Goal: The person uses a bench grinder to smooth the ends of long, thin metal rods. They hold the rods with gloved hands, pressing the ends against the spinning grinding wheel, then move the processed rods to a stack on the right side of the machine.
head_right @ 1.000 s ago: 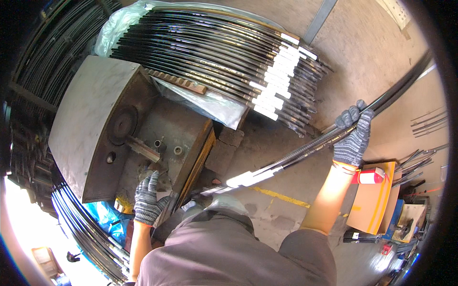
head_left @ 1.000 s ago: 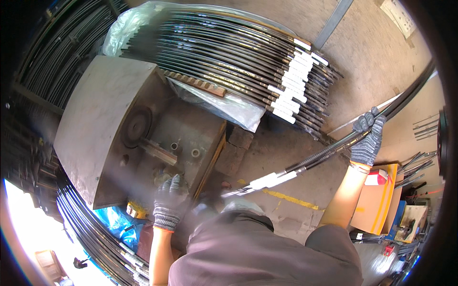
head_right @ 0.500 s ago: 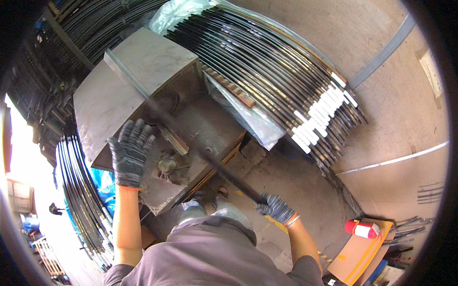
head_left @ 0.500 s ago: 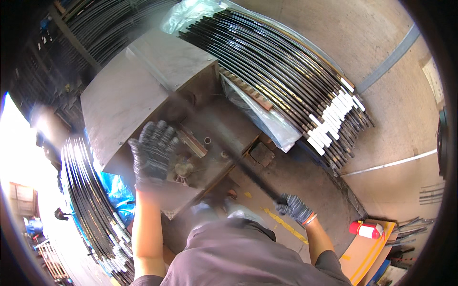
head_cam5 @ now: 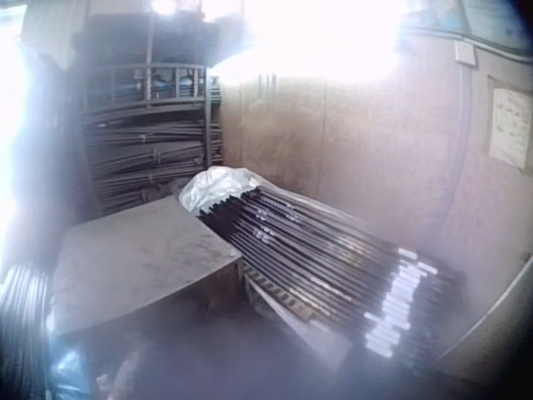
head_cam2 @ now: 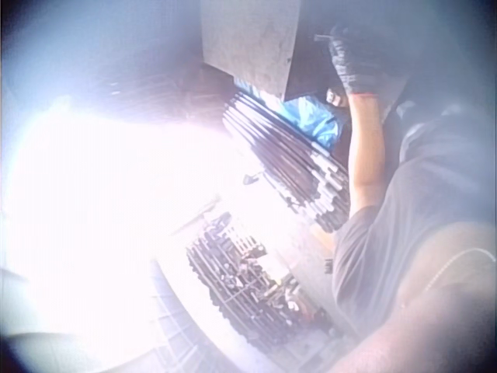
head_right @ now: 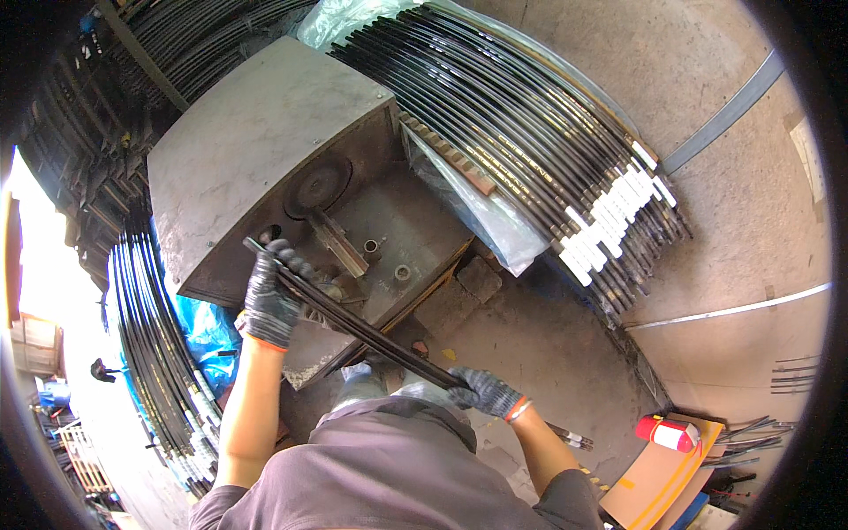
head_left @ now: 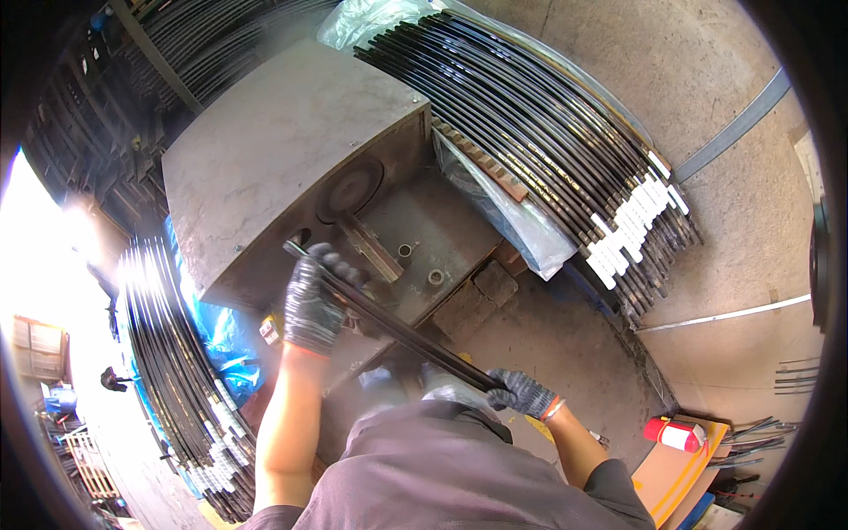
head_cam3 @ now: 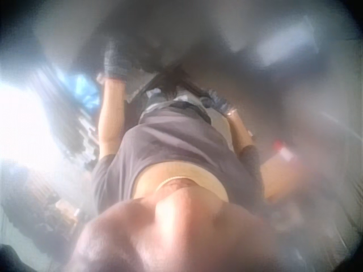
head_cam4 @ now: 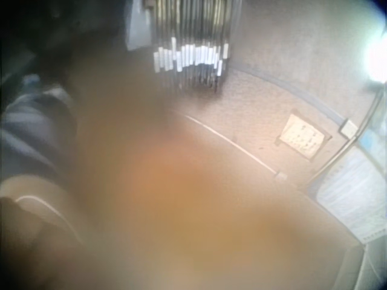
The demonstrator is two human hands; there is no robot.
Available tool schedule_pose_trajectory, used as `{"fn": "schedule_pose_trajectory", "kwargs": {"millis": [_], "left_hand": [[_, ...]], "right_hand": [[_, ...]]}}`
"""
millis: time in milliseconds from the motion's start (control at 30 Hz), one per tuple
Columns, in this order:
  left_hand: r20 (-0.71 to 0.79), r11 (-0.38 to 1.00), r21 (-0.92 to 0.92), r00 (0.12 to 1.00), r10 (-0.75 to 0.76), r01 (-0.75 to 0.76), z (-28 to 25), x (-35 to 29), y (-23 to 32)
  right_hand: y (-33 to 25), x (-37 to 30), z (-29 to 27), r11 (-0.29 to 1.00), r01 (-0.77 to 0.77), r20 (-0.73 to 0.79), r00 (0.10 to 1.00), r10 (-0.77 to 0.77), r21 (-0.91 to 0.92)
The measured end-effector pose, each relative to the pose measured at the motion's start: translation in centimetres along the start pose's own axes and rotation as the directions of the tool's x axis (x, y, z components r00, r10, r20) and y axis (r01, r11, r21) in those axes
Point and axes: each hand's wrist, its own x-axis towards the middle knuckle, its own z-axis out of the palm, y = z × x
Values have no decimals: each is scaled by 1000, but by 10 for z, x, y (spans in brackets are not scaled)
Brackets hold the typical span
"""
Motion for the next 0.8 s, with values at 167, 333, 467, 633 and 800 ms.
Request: {"fn": "schedule_pose_trajectory", "kwargs": {"millis": [167, 333, 467, 633, 800], "left_hand": [[-8, 993, 37, 994, -108, 108, -3, -9, -27], [-165, 975, 107, 970, -178, 197, -10, -7, -32], [-483, 937, 230, 867, -126, 264, -42, 13, -39], [-519, 937, 55, 812, -268, 344, -70, 32, -41], [-591, 895, 145, 763, -263, 421, -64, 54, -50]], "right_hand": [[0, 28, 13, 999, -28, 0, 1000, 28, -16], [-9, 31, 24, 956, -102, -13, 994, 109, 274], [20, 31, 23, 960, -38, -247, 968, -33, -278], [37, 27, 26, 976, -191, -385, 912, 139, -101], [52, 36, 39, 921, -198, -475, 880, 16, -335]]}}
